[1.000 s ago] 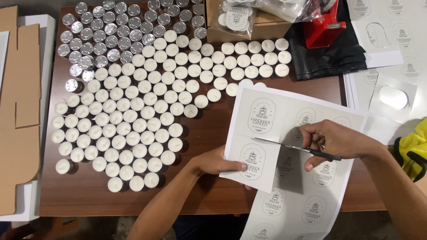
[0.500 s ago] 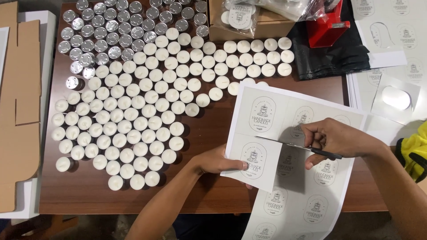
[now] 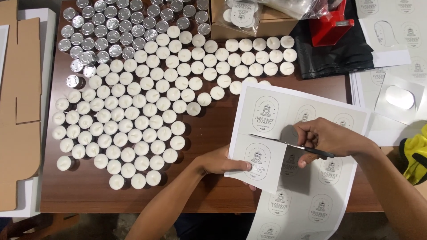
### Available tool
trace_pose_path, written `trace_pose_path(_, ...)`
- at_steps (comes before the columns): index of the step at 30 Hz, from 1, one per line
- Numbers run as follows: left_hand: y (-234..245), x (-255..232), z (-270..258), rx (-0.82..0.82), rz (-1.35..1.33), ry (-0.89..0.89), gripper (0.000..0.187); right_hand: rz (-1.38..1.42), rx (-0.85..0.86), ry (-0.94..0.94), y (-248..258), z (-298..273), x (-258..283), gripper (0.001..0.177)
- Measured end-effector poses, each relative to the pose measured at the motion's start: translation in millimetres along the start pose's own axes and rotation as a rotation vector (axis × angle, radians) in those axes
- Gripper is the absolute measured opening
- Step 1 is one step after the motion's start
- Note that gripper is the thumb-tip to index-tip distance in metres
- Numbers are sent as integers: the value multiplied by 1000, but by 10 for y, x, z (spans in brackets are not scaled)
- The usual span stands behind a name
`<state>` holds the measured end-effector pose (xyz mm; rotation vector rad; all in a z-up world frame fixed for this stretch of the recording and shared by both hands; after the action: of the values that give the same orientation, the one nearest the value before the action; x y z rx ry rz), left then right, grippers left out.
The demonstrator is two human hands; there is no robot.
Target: Cutting out circular product labels from a printed sheet using scissors at a production table.
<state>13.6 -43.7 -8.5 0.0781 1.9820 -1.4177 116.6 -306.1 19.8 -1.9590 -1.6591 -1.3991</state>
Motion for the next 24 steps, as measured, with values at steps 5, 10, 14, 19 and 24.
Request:
trace_pose_path(5,40,17,18,13,68,26,51,-83,8,-38,54,25,14,54)
trace_pose_path(10,0,27,58,94,74,-9,49,-29,58,-79,27,126,119,53)
trace_pose_path(14,-2,-61,12,-41,52,29,56,0,61,-88,26,250,146,49)
trace_pose_path(19,74,-58,20,-55,-5,-2,57,49,56,-64,20,333,120,52)
trace_pose_path(24,68,-106,5,-107,-1,32,69,44,62,-7,37,373,92,56)
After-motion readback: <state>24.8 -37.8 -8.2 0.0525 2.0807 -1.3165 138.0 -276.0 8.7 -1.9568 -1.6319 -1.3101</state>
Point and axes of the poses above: each hand's wrist, its own z-axis towards the middle knuckle, its own y-axis out of the back of the hand, x = y × z, the point moved 4 cm from there along z, towards the middle knuckle, and after that the axes turned 11 degrees about -z, right-handed, at the moved point
